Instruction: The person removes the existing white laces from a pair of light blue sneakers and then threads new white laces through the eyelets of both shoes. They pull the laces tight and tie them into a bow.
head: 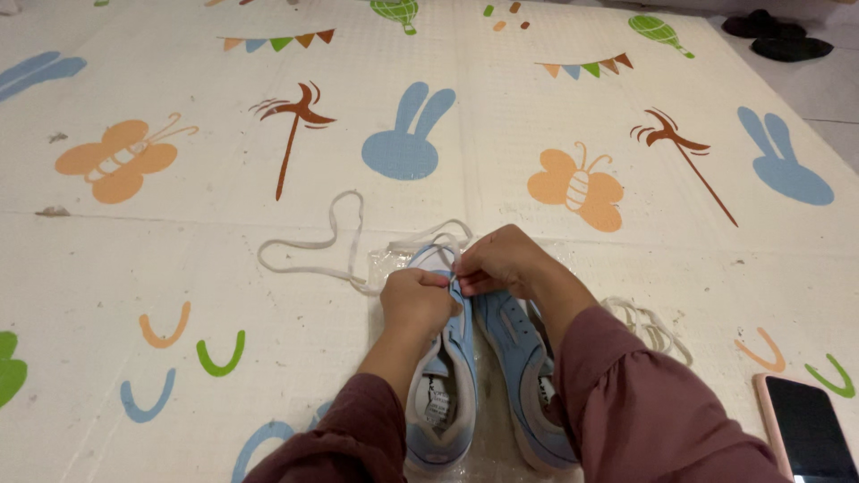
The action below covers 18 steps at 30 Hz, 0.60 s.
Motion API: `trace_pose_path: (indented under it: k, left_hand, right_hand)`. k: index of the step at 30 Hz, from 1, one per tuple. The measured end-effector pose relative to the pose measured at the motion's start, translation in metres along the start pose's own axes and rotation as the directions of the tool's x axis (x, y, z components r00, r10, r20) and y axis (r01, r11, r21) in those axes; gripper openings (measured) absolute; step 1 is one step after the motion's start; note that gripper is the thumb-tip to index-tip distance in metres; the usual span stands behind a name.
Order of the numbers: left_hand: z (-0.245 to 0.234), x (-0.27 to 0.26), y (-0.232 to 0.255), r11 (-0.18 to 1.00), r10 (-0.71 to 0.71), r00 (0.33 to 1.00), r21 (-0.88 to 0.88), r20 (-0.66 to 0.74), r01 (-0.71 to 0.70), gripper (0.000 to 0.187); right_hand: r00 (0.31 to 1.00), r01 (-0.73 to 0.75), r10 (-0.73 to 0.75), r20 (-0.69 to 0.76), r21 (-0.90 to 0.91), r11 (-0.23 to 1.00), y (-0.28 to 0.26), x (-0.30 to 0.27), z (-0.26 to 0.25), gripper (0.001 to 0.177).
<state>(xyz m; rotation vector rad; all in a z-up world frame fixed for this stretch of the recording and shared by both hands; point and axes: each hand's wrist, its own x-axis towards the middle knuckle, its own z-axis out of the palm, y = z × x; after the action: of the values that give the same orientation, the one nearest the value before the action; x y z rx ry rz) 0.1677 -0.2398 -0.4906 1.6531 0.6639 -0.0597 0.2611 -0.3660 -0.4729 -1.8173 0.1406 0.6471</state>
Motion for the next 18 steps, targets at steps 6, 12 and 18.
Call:
trace_pose_path:
  k: [6,12,18]
  left_hand:
    - [-0.001,-0.001,0.003,0.995,-0.064,0.998,-0.078,0.028,0.066,0.032]
    - [-0.006,-0.003,0.004,0.991,-0.063,0.994,-0.111,0.084,0.072,0.034]
    - [-0.007,-0.004,0.005,0.987,-0.064,0.992,-0.143,0.105,0.079,0.033]
  right_hand:
    - [0.999,-0.025,0.024,0.032,0.004,1.000,0.000,-0.003,-0.004,0.006]
    - [0.993,-0.044,0.054,0.107,-0.089,0.995,-0.009,-0.006,-0.004,0.008]
    - [1.000,0.004,0.003,0.024,-0.272,0.962,-0.020,-0.007,0.004,0.003]
